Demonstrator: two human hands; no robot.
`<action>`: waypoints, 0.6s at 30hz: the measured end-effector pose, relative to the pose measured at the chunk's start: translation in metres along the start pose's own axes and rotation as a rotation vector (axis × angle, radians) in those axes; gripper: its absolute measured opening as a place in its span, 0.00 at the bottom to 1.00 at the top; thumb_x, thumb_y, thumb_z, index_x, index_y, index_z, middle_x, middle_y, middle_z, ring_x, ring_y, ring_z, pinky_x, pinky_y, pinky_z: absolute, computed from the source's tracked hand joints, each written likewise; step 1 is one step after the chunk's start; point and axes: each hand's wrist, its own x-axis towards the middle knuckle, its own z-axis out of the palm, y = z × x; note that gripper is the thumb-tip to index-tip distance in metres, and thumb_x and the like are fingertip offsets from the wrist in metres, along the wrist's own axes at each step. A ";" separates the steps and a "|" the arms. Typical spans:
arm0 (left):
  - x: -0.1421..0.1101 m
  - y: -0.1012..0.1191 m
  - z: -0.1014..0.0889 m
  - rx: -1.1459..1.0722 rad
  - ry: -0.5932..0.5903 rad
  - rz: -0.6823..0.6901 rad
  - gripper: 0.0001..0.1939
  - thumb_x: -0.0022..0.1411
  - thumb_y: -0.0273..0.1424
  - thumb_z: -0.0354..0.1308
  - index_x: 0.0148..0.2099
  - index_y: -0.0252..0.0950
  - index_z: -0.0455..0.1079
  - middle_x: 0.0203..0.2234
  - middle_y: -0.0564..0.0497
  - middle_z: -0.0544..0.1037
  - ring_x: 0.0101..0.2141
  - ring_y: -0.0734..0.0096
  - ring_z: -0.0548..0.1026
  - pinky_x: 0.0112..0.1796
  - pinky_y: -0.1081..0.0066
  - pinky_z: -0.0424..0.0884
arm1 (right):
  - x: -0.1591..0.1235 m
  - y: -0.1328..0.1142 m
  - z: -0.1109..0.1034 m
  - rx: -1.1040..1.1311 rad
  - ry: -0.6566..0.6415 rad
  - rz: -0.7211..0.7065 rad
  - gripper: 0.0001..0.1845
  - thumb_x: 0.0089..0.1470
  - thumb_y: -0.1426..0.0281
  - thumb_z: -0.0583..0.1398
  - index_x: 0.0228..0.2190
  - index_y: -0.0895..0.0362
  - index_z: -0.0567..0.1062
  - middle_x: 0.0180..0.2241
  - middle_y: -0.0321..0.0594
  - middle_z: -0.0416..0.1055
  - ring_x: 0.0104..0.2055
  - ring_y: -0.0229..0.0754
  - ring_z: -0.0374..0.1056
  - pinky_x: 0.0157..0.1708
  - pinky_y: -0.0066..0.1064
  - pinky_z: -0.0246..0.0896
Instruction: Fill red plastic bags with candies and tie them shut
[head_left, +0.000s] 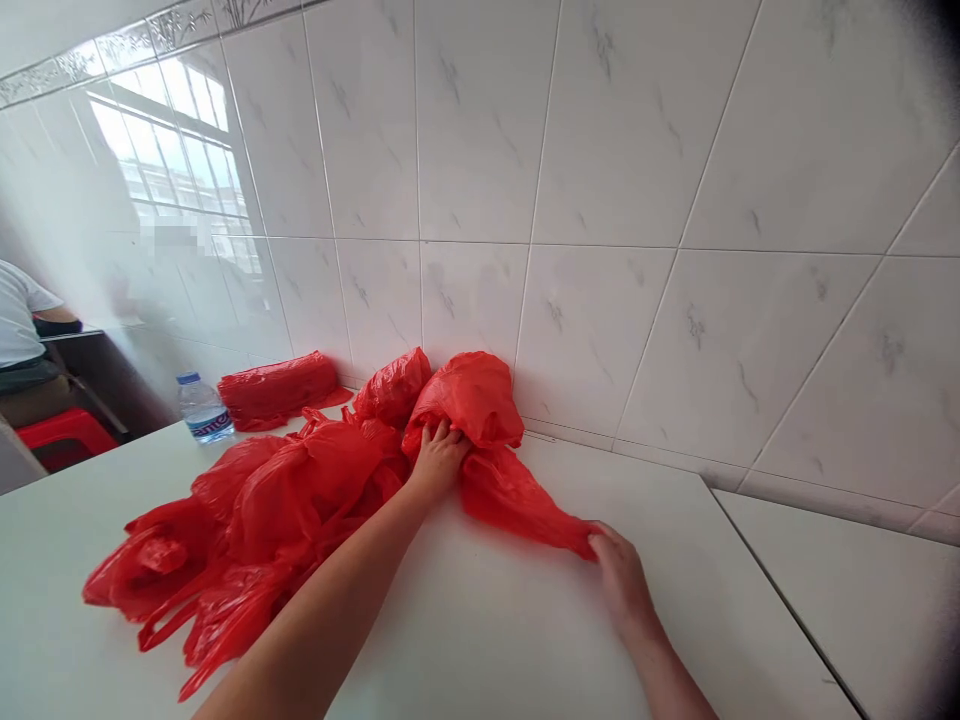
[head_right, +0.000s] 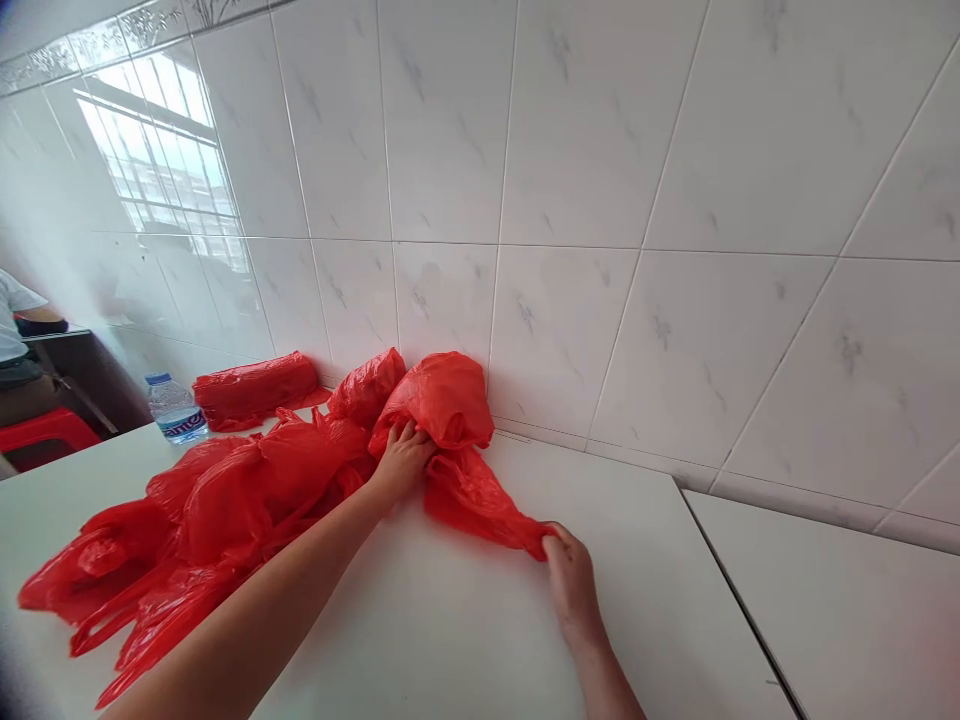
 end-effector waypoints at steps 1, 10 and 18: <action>0.000 -0.004 0.003 0.014 -0.004 -0.016 0.25 0.55 0.22 0.54 0.55 0.44 0.67 0.55 0.43 0.67 0.61 0.43 0.50 0.57 0.41 0.43 | 0.003 0.001 -0.008 0.055 0.056 0.013 0.09 0.43 0.67 0.56 0.27 0.57 0.74 0.26 0.37 0.71 0.31 0.44 0.66 0.33 0.33 0.63; 0.001 -0.007 0.007 -0.001 -0.013 -0.068 0.29 0.50 0.21 0.58 0.56 0.42 0.67 0.56 0.42 0.65 0.61 0.42 0.51 0.57 0.41 0.42 | 0.025 -0.007 -0.073 0.330 0.416 0.061 0.09 0.38 0.61 0.54 0.23 0.52 0.64 0.22 0.36 0.67 0.29 0.46 0.67 0.31 0.36 0.64; -0.041 0.048 -0.008 -0.287 -0.082 -0.025 0.15 0.64 0.33 0.47 0.44 0.37 0.73 0.41 0.42 0.73 0.44 0.56 0.69 0.47 0.58 0.62 | -0.013 -0.021 -0.058 0.074 0.167 0.131 0.24 0.50 0.47 0.51 0.23 0.54 0.68 0.22 0.41 0.70 0.25 0.48 0.66 0.27 0.36 0.61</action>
